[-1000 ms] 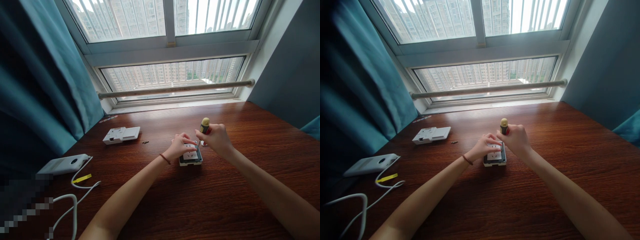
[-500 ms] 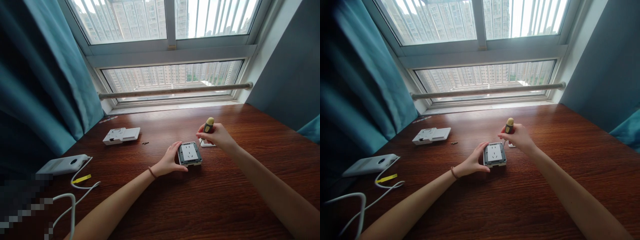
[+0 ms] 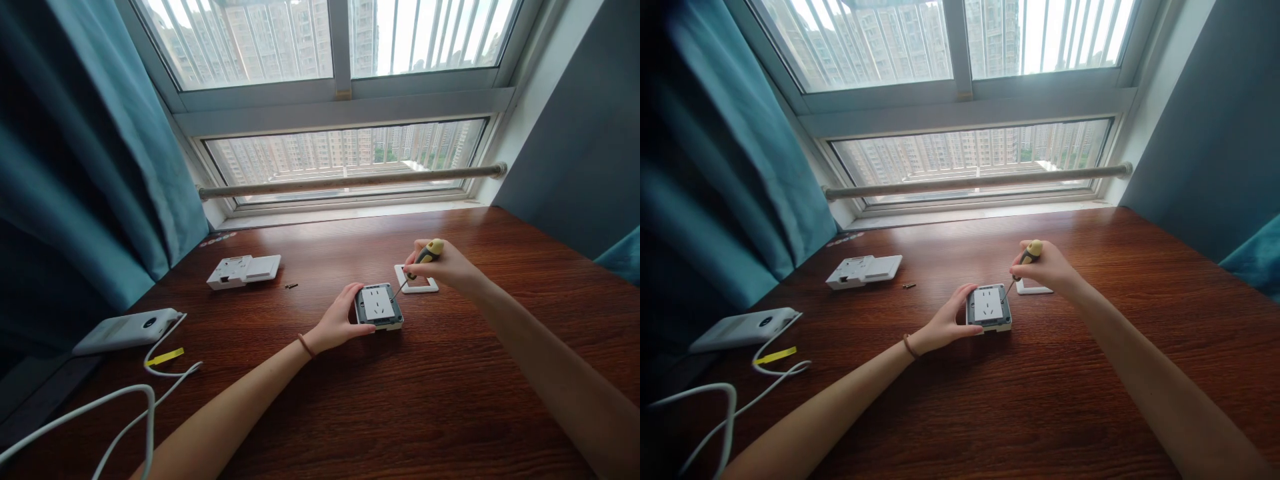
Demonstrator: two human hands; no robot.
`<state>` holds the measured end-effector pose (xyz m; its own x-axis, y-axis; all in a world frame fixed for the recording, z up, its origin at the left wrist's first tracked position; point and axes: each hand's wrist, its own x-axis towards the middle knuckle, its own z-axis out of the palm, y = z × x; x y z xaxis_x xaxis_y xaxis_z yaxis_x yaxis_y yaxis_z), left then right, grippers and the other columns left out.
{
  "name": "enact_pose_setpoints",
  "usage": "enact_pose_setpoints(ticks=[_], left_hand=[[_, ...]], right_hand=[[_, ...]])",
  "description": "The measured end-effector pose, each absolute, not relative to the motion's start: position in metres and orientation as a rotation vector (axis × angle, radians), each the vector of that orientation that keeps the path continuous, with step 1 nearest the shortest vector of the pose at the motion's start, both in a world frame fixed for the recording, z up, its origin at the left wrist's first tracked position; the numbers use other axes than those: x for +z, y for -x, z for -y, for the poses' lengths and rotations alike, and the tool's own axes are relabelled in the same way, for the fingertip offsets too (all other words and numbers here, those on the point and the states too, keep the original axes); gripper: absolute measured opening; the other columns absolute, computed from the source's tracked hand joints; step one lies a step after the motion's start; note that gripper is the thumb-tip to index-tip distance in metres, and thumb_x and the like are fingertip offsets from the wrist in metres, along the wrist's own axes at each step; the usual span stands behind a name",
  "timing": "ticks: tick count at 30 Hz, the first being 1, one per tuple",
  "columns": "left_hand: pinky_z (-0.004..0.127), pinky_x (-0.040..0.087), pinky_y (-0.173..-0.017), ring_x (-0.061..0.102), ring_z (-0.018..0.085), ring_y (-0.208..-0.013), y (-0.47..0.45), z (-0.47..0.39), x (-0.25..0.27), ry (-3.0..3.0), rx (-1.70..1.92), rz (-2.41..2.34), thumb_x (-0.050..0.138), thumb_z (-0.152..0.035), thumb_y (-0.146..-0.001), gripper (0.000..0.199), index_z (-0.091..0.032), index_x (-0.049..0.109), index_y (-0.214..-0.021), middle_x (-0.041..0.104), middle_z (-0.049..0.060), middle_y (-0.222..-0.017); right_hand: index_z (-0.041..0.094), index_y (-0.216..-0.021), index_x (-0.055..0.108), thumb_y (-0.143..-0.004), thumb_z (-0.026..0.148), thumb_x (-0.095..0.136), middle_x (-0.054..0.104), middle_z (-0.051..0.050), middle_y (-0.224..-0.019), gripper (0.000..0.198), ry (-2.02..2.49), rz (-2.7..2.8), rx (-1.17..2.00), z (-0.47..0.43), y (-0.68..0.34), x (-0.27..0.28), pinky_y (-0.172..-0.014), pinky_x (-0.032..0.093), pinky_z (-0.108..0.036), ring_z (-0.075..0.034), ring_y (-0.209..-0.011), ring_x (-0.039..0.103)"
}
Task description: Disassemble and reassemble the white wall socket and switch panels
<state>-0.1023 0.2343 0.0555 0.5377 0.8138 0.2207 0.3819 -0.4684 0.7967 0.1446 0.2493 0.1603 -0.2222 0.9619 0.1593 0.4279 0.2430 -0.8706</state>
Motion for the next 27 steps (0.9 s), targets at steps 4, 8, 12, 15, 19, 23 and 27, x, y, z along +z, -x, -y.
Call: enact_pose_setpoints(ticks=[4, 8, 12, 15, 19, 23, 27], left_hand=[[0.039, 0.025, -0.109, 0.032, 0.025, -0.128, 0.103, -0.235, 0.057, -2.051, 0.776, -0.953, 0.073, -0.038, -0.063, 0.080, -0.021, 0.035, -0.131, 0.034, 0.010, -0.138], [0.039, 0.026, -0.108, 0.033, 0.025, -0.127, 0.103, -0.235, 0.059, -2.063, 0.770, -0.965, 0.073, -0.037, -0.062, 0.080, -0.022, 0.036, -0.131, 0.035, 0.010, -0.138], [0.039, 0.026, -0.108, 0.034, 0.026, -0.127, 0.102, -0.235, 0.060, -2.076, 0.762, -0.980, 0.074, -0.037, -0.061, 0.080, -0.021, 0.037, -0.131, 0.036, 0.009, -0.138], [0.040, 0.027, -0.107, 0.034, 0.026, -0.126, 0.102, -0.235, 0.060, -2.074, 0.766, -0.992, 0.074, -0.037, -0.061, 0.079, -0.022, 0.038, -0.130, 0.036, 0.009, -0.137], [0.039, 0.027, -0.107, 0.034, 0.026, -0.127, 0.103, -0.235, 0.058, -2.078, 0.780, -0.990, 0.073, -0.038, -0.062, 0.080, -0.021, 0.037, -0.131, 0.036, 0.010, -0.137], [0.037, 0.027, -0.107, 0.035, 0.025, -0.126, 0.103, -0.235, 0.058, -2.086, 0.785, -0.968, 0.073, -0.037, -0.062, 0.080, -0.021, 0.037, -0.131, 0.037, 0.009, -0.136], [0.037, 0.028, -0.107, 0.037, 0.024, -0.125, 0.102, -0.235, 0.060, -2.087, 0.781, -0.956, 0.074, -0.036, -0.062, 0.079, -0.021, 0.037, -0.130, 0.038, 0.009, -0.135]], right_hand=[[0.016, -0.054, 0.052, -0.063, 0.027, 0.064, 0.059, 0.002, -0.053, 0.018, 1.352, 1.772, 0.578, -0.246, -0.132, 0.151, -0.045, 0.036, -0.022, -0.010, -0.047, 0.050], [0.016, -0.061, 0.054, -0.063, 0.026, 0.063, 0.056, 0.003, -0.052, 0.014, 1.314, 1.745, 0.516, -0.244, -0.129, 0.149, -0.046, 0.038, -0.021, -0.010, -0.048, 0.051], [0.015, -0.073, 0.056, -0.065, 0.028, 0.066, 0.062, -0.001, -0.064, 0.019, 1.052, 1.938, 0.929, -0.242, -0.136, 0.159, -0.046, 0.044, -0.021, -0.010, -0.050, 0.054], [0.015, -0.074, 0.057, -0.065, 0.033, 0.067, 0.065, -0.003, -0.069, 0.022, 1.039, 2.001, 0.974, -0.241, -0.137, 0.162, -0.046, 0.045, -0.022, -0.011, -0.050, 0.057], [0.019, -0.054, 0.046, -0.065, 0.037, 0.065, 0.053, 0.002, -0.046, 0.028, 1.422, 1.635, 0.228, -0.240, -0.120, 0.144, -0.046, 0.040, -0.024, -0.013, -0.043, 0.053], [0.019, -0.062, 0.051, -0.068, 0.037, 0.063, 0.060, 0.000, -0.056, 0.022, 1.377, 1.445, 0.147, -0.241, -0.104, 0.127, -0.054, 0.044, -0.027, -0.015, -0.052, 0.056], [0.016, -0.083, 0.058, -0.064, 0.034, 0.069, 0.066, -0.004, -0.071, 0.028, 1.190, 1.557, 0.852, -0.241, -0.116, 0.144, -0.047, 0.046, -0.025, -0.013, -0.053, 0.058]])
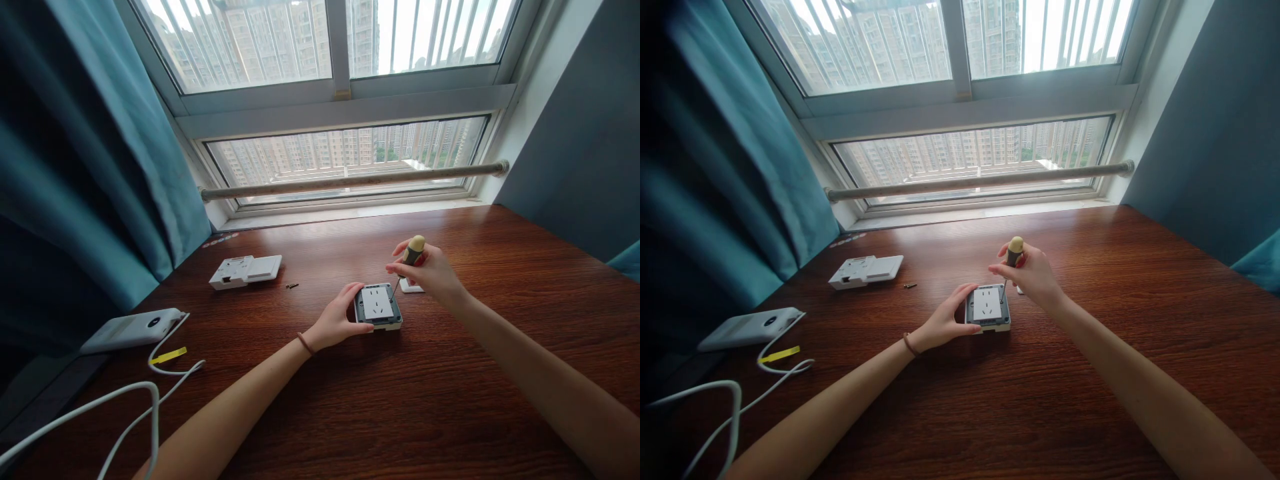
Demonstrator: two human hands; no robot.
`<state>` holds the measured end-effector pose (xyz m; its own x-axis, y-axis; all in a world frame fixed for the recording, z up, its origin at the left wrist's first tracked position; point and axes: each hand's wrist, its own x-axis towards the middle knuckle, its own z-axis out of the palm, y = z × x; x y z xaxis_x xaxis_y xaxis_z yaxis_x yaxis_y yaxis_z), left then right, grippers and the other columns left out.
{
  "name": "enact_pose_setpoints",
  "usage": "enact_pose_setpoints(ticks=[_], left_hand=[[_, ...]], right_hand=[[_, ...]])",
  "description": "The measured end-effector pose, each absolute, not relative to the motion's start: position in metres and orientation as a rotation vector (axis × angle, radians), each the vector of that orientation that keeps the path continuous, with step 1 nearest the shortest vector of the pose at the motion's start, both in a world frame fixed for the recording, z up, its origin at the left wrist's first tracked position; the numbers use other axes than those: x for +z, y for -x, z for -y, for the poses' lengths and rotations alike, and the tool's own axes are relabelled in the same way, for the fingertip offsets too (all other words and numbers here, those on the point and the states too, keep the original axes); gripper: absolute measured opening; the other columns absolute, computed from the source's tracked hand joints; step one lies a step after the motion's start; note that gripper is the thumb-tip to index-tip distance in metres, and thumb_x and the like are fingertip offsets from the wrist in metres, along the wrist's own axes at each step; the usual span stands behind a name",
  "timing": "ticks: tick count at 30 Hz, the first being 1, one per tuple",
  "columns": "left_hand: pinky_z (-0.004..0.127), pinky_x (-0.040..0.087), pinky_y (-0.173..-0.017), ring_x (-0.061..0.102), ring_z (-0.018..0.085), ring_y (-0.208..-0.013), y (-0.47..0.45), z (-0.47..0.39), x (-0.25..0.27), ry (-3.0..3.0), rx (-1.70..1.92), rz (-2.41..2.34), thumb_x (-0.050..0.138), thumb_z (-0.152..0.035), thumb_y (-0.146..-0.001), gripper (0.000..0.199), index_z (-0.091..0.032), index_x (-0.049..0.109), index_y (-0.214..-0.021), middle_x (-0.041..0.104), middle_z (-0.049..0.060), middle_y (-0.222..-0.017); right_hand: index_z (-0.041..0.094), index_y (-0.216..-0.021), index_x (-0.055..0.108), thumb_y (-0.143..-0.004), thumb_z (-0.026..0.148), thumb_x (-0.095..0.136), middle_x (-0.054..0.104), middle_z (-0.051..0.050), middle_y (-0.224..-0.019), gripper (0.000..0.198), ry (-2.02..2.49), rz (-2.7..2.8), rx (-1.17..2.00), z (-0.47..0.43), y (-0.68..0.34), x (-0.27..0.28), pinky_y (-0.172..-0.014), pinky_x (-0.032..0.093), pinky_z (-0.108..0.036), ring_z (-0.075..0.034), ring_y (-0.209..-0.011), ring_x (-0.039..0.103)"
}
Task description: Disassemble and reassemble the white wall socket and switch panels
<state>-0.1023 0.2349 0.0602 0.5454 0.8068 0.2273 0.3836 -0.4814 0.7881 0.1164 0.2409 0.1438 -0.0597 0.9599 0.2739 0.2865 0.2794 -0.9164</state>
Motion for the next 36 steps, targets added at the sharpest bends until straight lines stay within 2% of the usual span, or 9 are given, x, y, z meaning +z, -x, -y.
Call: enact_pose_setpoints(ticks=[5, 7, 12, 14, 16, 19, 26, 32, 36], left_hand=[[0.039, 0.028, -0.107, 0.036, 0.025, -0.125, 0.103, -0.235, 0.060, -2.082, 0.772, -0.987, 0.074, -0.037, -0.060, 0.080, -0.021, 0.038, -0.130, 0.038, 0.009, -0.135], [0.038, 0.028, -0.107, 0.036, 0.025, -0.125, 0.103, -0.235, 0.060, -2.083, 0.772, -0.985, 0.074, -0.037, -0.061, 0.080, -0.021, 0.038, -0.130, 0.038, 0.009, -0.135], [0.037, 0.028, -0.107, 0.036, 0.026, -0.125, 0.102, -0.234, 0.060, -2.076, 0.778, -0.983, 0.074, -0.037, -0.060, 0.081, -0.021, 0.037, -0.131, 0.037, 0.009, -0.136], [0.037, 0.028, -0.106, 0.036, 0.026, -0.125, 0.102, -0.233, 0.062, -2.076, 0.774, -0.991, 0.074, -0.036, -0.060, 0.080, -0.021, 0.037, -0.130, 0.037, 0.009, -0.135], [0.037, 0.029, -0.106, 0.037, 0.025, -0.124, 0.101, -0.232, 0.063, -2.083, 0.778, -0.988, 0.073, -0.036, -0.061, 0.079, -0.021, 0.038, -0.130, 0.038, 0.009, -0.134], [0.036, 0.030, -0.105, 0.038, 0.025, -0.123, 0.101, -0.232, 0.065, -2.094, 0.790, -0.980, 0.073, -0.037, -0.061, 0.078, -0.021, 0.038, -0.129, 0.040, 0.009, -0.132], [0.036, 0.031, -0.104, 0.039, 0.025, -0.121, 0.102, -0.233, 0.061, -2.091, 0.795, -0.993, 0.074, -0.038, -0.060, 0.081, -0.020, 0.037, -0.129, 0.040, 0.009, -0.132], [0.037, 0.032, -0.103, 0.041, 0.026, -0.120, 0.102, -0.233, 0.060, -2.084, 0.804, -0.973, 0.074, -0.037, -0.060, 0.079, -0.020, 0.038, -0.128, 0.041, 0.009, -0.130], [0.036, 0.031, -0.104, 0.039, 0.025, -0.121, 0.102, -0.234, 0.061, -2.098, 0.797, -0.982, 0.074, -0.037, -0.060, 0.080, -0.020, 0.037, -0.128, 0.040, 0.009, -0.131]], right_hand=[[0.014, -0.089, 0.062, -0.060, 0.029, 0.073, 0.068, -0.008, -0.086, 0.034, 1.128, 1.704, 1.439, -0.241, -0.143, 0.167, -0.062, 0.054, -0.032, -0.019, -0.069, 0.066], [0.014, -0.081, 0.062, -0.062, 0.032, 0.071, 0.067, -0.006, -0.074, 0.028, 1.207, 1.702, 1.229, -0.241, -0.140, 0.162, -0.056, 0.052, -0.031, -0.019, -0.061, 0.065], [0.018, -0.054, 0.051, -0.065, 0.036, 0.065, 0.052, 0.002, -0.047, 0.026, 1.448, 1.627, 0.125, -0.243, -0.113, 0.134, -0.048, 0.039, -0.027, -0.014, -0.047, 0.052], [0.018, -0.057, 0.053, -0.066, 0.034, 0.065, 0.055, 0.001, -0.053, 0.022, 1.410, 1.620, 0.060, -0.243, -0.107, 0.130, -0.051, 0.038, -0.027, -0.013, -0.050, 0.050], [0.017, -0.078, 0.060, -0.065, 0.032, 0.067, 0.063, -0.002, -0.070, 0.021, 1.296, 1.658, 0.328, -0.244, -0.109, 0.134, -0.049, 0.039, -0.025, -0.012, -0.053, 0.051], [0.018, -0.108, 0.054, -0.066, 0.033, 0.069, 0.067, -0.007, -0.088, 0.047, 1.156, 1.687, 0.962, -0.246, -0.124, 0.149, -0.041, 0.037, -0.021, -0.010, -0.053, 0.053], [0.017, -0.102, 0.059, -0.063, 0.026, 0.073, 0.067, -0.011, -0.098, 0.043, 1.032, 1.711, 1.494, -0.249, -0.157, 0.172, -0.061, 0.054, -0.032, -0.017, -0.066, 0.065], [0.017, -0.071, 0.052, -0.054, 0.025, 0.078, 0.065, -0.001, -0.069, 0.032, 1.149, 1.736, 1.199, -0.240, -0.132, 0.162, -0.045, 0.048, -0.023, -0.013, -0.053, 0.060], [0.019, -0.068, 0.049, -0.060, 0.033, 0.072, 0.059, 0.001, -0.059, 0.029, 1.327, 1.676, 0.609, -0.236, -0.112, 0.150, -0.043, 0.042, -0.023, -0.012, -0.047, 0.055]])
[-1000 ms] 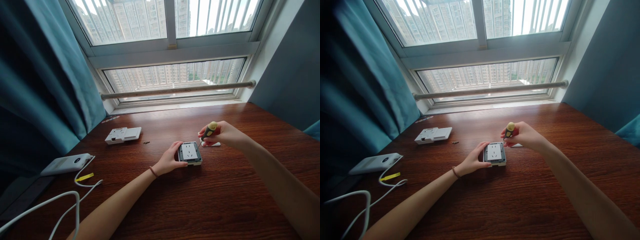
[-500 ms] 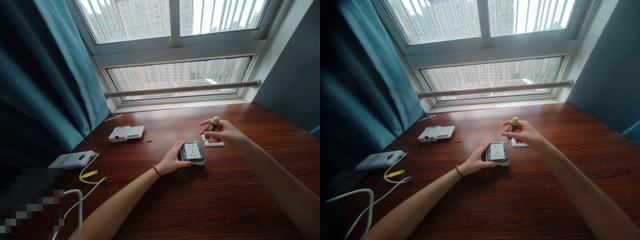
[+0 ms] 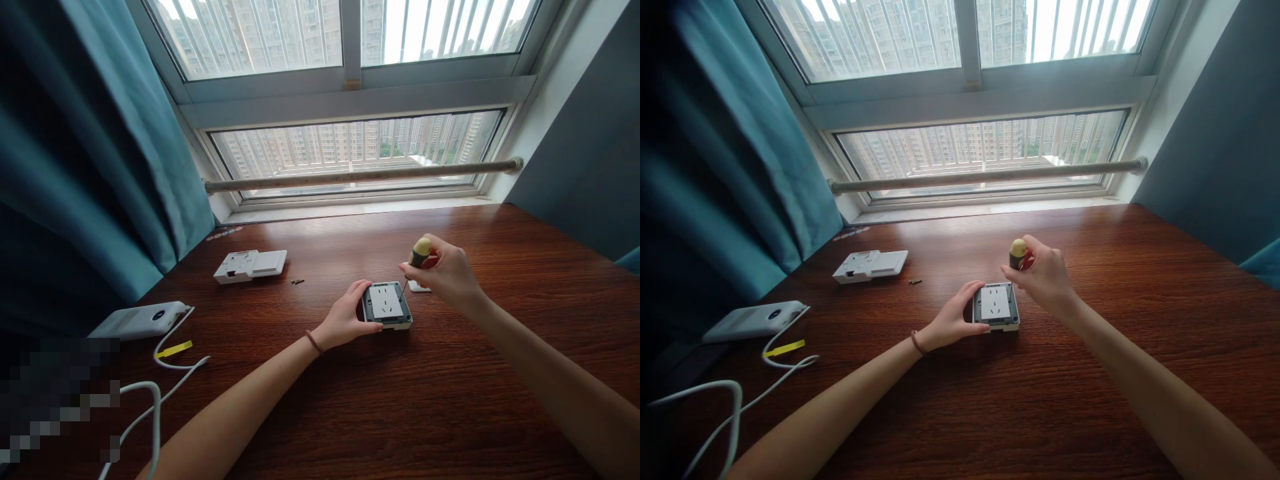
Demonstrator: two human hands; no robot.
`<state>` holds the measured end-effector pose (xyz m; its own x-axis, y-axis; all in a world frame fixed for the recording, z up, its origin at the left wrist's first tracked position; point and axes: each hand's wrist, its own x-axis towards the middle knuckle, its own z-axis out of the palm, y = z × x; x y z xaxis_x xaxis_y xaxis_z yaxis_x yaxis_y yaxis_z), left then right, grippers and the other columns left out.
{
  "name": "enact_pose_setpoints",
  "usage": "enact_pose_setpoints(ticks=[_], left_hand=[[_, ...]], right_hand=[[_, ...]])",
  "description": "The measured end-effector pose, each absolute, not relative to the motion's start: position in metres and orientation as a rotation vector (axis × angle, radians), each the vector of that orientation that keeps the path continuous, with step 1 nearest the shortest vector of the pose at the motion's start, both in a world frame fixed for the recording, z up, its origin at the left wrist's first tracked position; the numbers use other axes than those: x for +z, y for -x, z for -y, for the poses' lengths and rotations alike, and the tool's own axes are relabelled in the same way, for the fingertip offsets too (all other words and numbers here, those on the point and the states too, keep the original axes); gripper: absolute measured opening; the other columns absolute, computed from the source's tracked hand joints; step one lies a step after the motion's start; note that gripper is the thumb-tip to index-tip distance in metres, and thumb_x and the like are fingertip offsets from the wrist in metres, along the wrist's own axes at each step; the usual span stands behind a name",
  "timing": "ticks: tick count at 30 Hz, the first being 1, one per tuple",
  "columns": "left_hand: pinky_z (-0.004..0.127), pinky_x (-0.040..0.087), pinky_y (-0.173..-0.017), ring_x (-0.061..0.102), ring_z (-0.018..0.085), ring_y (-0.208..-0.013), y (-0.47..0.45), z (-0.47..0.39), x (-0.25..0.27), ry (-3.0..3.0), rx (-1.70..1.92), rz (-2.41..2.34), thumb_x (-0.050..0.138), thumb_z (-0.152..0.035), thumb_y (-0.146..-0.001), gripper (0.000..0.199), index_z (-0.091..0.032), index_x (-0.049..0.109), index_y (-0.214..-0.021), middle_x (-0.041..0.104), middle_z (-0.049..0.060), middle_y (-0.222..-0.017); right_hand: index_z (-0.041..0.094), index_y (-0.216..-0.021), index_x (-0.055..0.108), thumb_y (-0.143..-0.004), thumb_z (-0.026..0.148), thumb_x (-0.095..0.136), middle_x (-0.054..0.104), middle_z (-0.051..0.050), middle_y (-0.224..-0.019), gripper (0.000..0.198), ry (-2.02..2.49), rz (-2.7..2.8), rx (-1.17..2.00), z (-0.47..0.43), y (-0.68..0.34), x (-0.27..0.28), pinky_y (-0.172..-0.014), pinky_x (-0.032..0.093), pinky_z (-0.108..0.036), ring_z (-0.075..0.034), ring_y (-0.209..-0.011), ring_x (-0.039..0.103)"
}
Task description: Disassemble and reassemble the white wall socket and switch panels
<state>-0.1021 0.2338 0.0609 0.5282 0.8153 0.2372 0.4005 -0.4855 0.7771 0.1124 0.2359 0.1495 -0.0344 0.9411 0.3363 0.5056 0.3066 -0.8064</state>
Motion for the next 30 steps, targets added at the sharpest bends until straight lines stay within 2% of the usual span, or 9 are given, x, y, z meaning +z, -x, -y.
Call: enact_pose_setpoints(ticks=[3, 5, 8, 12, 17, 20, 24, 27, 30], left_hand=[[0.036, 0.030, -0.104, 0.038, 0.025, -0.122, 0.102, -0.234, 0.061, -2.102, 0.800, -0.984, 0.074, -0.036, -0.060, 0.079, -0.020, 0.037, -0.128, 0.040, 0.009, -0.132], [0.036, 0.031, -0.104, 0.038, 0.025, -0.122, 0.102, -0.234, 0.061, -2.105, 0.795, -0.982, 0.074, -0.036, -0.060, 0.079, -0.020, 0.037, -0.128, 0.040, 0.009, -0.131], [0.036, 0.031, -0.104, 0.039, 0.025, -0.121, 0.102, -0.233, 0.063, -2.108, 0.790, -0.984, 0.074, -0.036, -0.060, 0.078, -0.020, 0.037, -0.128, 0.040, 0.009, -0.131], [0.037, 0.031, -0.104, 0.039, 0.025, -0.121, 0.101, -0.233, 0.064, -2.104, 0.800, -0.974, 0.074, -0.034, -0.061, 0.076, -0.021, 0.038, -0.126, 0.041, 0.009, -0.131], [0.037, 0.030, -0.105, 0.038, 0.025, -0.123, 0.101, -0.234, 0.062, -2.091, 0.803, -0.975, 0.074, -0.036, -0.061, 0.078, -0.020, 0.037, -0.128, 0.039, 0.009, -0.132], [0.037, 0.029, -0.106, 0.036, 0.025, -0.124, 0.102, -0.234, 0.059, -2.096, 0.800, -0.987, 0.073, -0.036, -0.061, 0.081, -0.020, 0.035, -0.130, 0.038, 0.009, -0.134], [0.038, 0.028, -0.106, 0.035, 0.026, -0.125, 0.102, -0.235, 0.056, -2.096, 0.790, -1.001, 0.074, -0.038, -0.060, 0.083, -0.021, 0.034, -0.131, 0.036, 0.009, -0.136], [0.038, 0.029, -0.106, 0.035, 0.026, -0.125, 0.102, -0.234, 0.056, -2.087, 0.793, -1.004, 0.074, -0.038, -0.060, 0.083, -0.021, 0.035, -0.131, 0.037, 0.009, -0.135], [0.038, 0.029, -0.106, 0.037, 0.026, -0.124, 0.102, -0.234, 0.058, -2.084, 0.801, -0.997, 0.074, -0.037, -0.060, 0.081, -0.021, 0.036, -0.129, 0.038, 0.009, -0.134]], right_hand=[[0.020, -0.066, 0.050, -0.063, 0.036, 0.069, 0.056, 0.002, -0.054, 0.026, 1.433, 1.563, 0.150, -0.238, -0.109, 0.141, -0.049, 0.041, -0.025, -0.013, -0.048, 0.053], [0.020, -0.065, 0.051, -0.064, 0.040, 0.069, 0.054, 0.002, -0.053, 0.027, 1.443, 1.538, 0.029, -0.239, -0.110, 0.138, -0.051, 0.041, -0.026, -0.013, -0.050, 0.051], [0.019, -0.074, 0.057, -0.062, 0.043, 0.070, 0.057, 0.001, -0.060, 0.030, 1.377, 1.565, 0.226, -0.239, -0.114, 0.140, -0.046, 0.039, -0.024, -0.011, -0.048, 0.048], [0.019, -0.106, 0.056, -0.060, 0.036, 0.073, 0.065, -0.008, -0.095, 0.052, 1.152, 1.601, 0.946, -0.240, -0.127, 0.159, -0.037, 0.038, -0.021, -0.008, -0.046, 0.052], [0.018, -0.111, 0.056, -0.057, 0.029, 0.075, 0.066, -0.011, -0.098, 0.058, 1.084, 1.565, 1.348, -0.239, -0.145, 0.182, -0.050, 0.052, -0.029, -0.019, -0.061, 0.066], [0.016, -0.088, 0.061, -0.057, 0.031, 0.076, 0.068, -0.006, -0.080, 0.037, 1.145, 1.600, 1.262, -0.238, -0.142, 0.176, -0.050, 0.052, -0.029, -0.018, -0.057, 0.065], [0.018, -0.065, 0.051, -0.059, 0.036, 0.075, 0.055, 0.003, -0.054, 0.030, 1.272, 1.556, 0.727, -0.238, -0.121, 0.152, -0.039, 0.041, -0.022, -0.012, -0.047, 0.056], [0.018, -0.068, 0.054, -0.064, 0.039, 0.070, 0.055, 0.002, -0.057, 0.027, 1.283, 1.512, 0.478, -0.239, -0.111, 0.143, -0.043, 0.041, -0.021, -0.011, -0.050, 0.053], [0.017, -0.088, 0.060, -0.063, 0.038, 0.071, 0.066, -0.003, -0.078, 0.034, 1.249, 1.562, 0.831, -0.244, -0.120, 0.150, -0.041, 0.042, -0.021, -0.010, -0.052, 0.054]])
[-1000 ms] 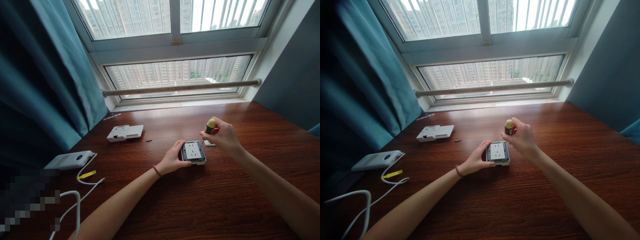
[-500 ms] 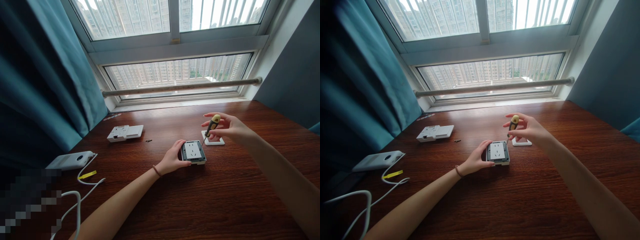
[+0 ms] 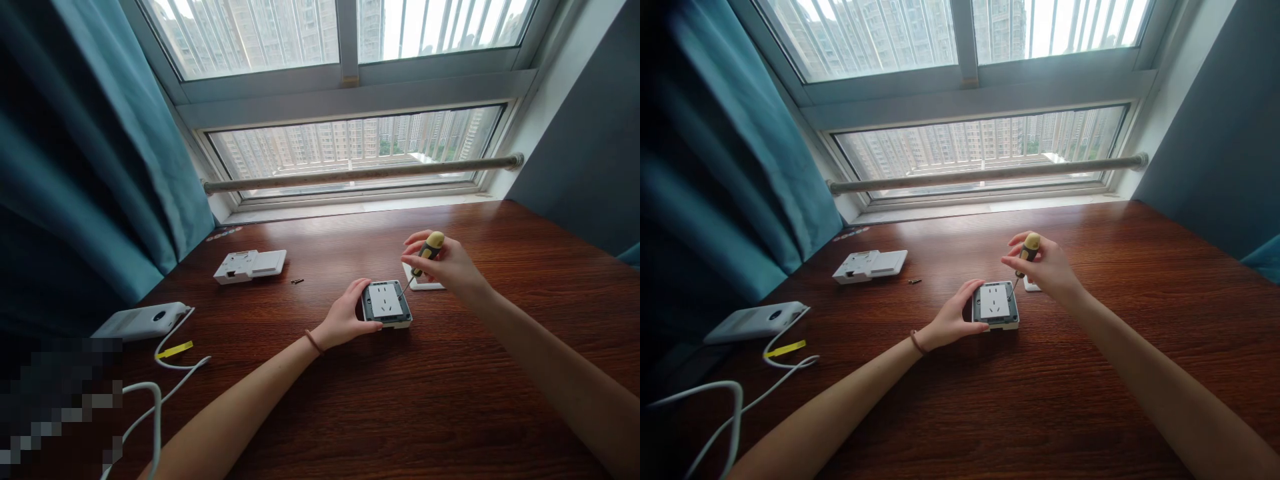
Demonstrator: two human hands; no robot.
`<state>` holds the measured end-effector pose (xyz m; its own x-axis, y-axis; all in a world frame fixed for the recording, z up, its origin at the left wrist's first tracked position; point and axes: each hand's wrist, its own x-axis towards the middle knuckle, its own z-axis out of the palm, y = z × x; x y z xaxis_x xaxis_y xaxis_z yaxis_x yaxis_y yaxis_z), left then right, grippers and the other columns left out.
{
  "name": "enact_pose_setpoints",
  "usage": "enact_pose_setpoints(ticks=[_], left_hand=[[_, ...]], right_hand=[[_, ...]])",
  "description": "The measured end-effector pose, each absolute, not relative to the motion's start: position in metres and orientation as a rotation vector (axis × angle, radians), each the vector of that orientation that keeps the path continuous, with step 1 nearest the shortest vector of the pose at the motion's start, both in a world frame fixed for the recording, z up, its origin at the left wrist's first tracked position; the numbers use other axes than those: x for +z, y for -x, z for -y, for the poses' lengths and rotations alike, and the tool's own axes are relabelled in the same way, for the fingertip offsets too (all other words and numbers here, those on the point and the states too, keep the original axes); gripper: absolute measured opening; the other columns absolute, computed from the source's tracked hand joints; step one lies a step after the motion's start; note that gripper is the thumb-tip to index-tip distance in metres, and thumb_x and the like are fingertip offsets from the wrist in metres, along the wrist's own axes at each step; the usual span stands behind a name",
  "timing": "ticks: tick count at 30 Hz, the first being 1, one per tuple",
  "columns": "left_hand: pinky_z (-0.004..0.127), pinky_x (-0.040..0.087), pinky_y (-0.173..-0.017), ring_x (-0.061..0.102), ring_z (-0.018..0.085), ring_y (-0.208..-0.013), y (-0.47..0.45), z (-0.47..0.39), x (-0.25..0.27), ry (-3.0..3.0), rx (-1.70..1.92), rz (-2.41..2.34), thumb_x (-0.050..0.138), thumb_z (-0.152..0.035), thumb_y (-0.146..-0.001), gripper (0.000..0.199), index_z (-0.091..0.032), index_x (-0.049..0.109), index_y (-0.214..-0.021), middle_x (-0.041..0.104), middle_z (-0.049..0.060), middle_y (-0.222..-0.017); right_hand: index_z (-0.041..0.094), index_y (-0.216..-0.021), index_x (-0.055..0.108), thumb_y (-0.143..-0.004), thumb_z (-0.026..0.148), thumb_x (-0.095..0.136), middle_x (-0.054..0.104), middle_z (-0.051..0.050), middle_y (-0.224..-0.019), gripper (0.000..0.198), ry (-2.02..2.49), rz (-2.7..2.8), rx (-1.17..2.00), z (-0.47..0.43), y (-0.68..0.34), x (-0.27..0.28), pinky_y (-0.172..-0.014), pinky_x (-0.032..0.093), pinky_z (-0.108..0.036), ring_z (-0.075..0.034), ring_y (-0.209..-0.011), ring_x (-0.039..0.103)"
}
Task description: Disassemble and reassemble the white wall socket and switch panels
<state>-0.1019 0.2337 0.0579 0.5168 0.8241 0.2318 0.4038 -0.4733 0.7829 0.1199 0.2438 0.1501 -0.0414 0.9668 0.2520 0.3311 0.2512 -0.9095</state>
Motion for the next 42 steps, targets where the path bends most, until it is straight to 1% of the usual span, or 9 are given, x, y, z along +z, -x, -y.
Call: enact_pose_setpoints(ticks=[4, 8, 13, 17, 22, 28, 32, 38, 42], left_hand=[[0.038, 0.030, -0.105, 0.037, 0.026, -0.123, 0.102, -0.234, 0.059, -2.076, 0.799, -0.996, 0.074, -0.036, -0.059, 0.081, -0.021, 0.036, -0.129, 0.039, 0.009, -0.133], [0.039, 0.029, -0.106, 0.037, 0.027, -0.123, 0.101, -0.234, 0.058, -2.051, 0.806, -1.002, 0.075, -0.036, -0.058, 0.081, -0.020, 0.038, -0.128, 0.039, 0.010, -0.133], [0.040, 0.029, -0.105, 0.037, 0.026, -0.124, 0.101, -0.233, 0.059, -2.054, 0.814, -0.989, 0.074, -0.034, -0.058, 0.081, -0.021, 0.036, -0.129, 0.039, 0.009, -0.133], [0.040, 0.030, -0.105, 0.037, 0.027, -0.123, 0.102, -0.234, 0.059, -2.047, 0.810, -0.982, 0.075, -0.035, -0.058, 0.082, -0.021, 0.036, -0.129, 0.039, 0.010, -0.133], [0.039, 0.030, -0.104, 0.038, 0.027, -0.123, 0.102, -0.233, 0.060, -2.060, 0.805, -0.984, 0.075, -0.034, -0.058, 0.081, -0.021, 0.037, -0.128, 0.039, 0.009, -0.133], [0.038, 0.032, -0.103, 0.040, 0.026, -0.120, 0.101, -0.233, 0.062, -2.069, 0.810, -0.978, 0.075, -0.033, -0.058, 0.079, -0.021, 0.038, -0.127, 0.042, 0.009, -0.130], [0.039, 0.030, -0.104, 0.038, 0.026, -0.122, 0.101, -0.233, 0.062, -2.075, 0.799, -0.998, 0.074, -0.034, -0.059, 0.080, -0.020, 0.038, -0.128, 0.040, 0.010, -0.133], [0.039, 0.031, -0.103, 0.040, 0.026, -0.121, 0.099, -0.231, 0.065, -2.064, 0.805, -0.993, 0.074, -0.033, -0.059, 0.078, -0.021, 0.038, -0.127, 0.041, 0.009, -0.131], [0.041, 0.030, -0.104, 0.039, 0.027, -0.121, 0.099, -0.231, 0.065, -2.055, 0.812, -0.993, 0.075, -0.033, -0.058, 0.078, -0.021, 0.038, -0.127, 0.042, 0.009, -0.131]], right_hand=[[0.016, -0.101, 0.061, -0.059, 0.030, 0.076, 0.068, -0.010, -0.096, 0.047, 1.163, 1.724, 1.420, -0.251, -0.147, 0.167, -0.048, 0.048, -0.024, -0.012, -0.058, 0.061], [0.016, -0.089, 0.064, -0.056, 0.029, 0.076, 0.069, -0.009, -0.092, 0.037, 1.174, 1.683, 1.463, -0.250, -0.153, 0.170, -0.060, 0.054, -0.031, -0.019, -0.068, 0.066], [0.018, -0.057, 0.056, -0.058, 0.038, 0.072, 0.063, -0.003, -0.054, 0.025, 1.531, 1.640, 0.542, -0.242, -0.124, 0.151, -0.049, 0.046, -0.031, -0.020, -0.052, 0.061], [0.019, -0.057, 0.053, -0.064, 0.039, 0.067, 0.060, -0.002, -0.054, 0.025, 1.505, 1.621, 0.056, -0.237, -0.107, 0.140, -0.056, 0.044, -0.031, -0.018, -0.054, 0.058], [0.018, -0.103, 0.058, -0.064, 0.034, 0.070, 0.068, -0.008, -0.093, 0.043, 1.183, 1.640, 0.971, -0.244, -0.126, 0.153, -0.043, 0.043, -0.023, -0.012, -0.056, 0.059], [0.014, -0.094, 0.065, -0.060, 0.028, 0.074, 0.070, -0.010, -0.090, 0.038, 1.102, 1.722, 1.554, -0.252, -0.159, 0.173, -0.060, 0.054, -0.031, -0.019, -0.070, 0.067], [0.016, -0.074, 0.064, -0.054, 0.031, 0.077, 0.069, -0.005, -0.071, 0.028, 1.216, 1.722, 1.250, -0.244, -0.142, 0.166, -0.052, 0.052, -0.029, -0.019, -0.059, 0.066], [0.019, -0.057, 0.053, -0.062, 0.039, 0.069, 0.060, -0.002, -0.052, 0.027, 1.527, 1.570, 0.093, -0.239, -0.109, 0.142, -0.052, 0.046, -0.031, -0.018, -0.051, 0.058], [0.019, -0.090, 0.060, -0.065, 0.038, 0.068, 0.068, -0.005, -0.079, 0.033, 1.331, 1.568, 0.538, -0.247, -0.115, 0.139, -0.045, 0.044, -0.025, -0.013, -0.053, 0.057]])
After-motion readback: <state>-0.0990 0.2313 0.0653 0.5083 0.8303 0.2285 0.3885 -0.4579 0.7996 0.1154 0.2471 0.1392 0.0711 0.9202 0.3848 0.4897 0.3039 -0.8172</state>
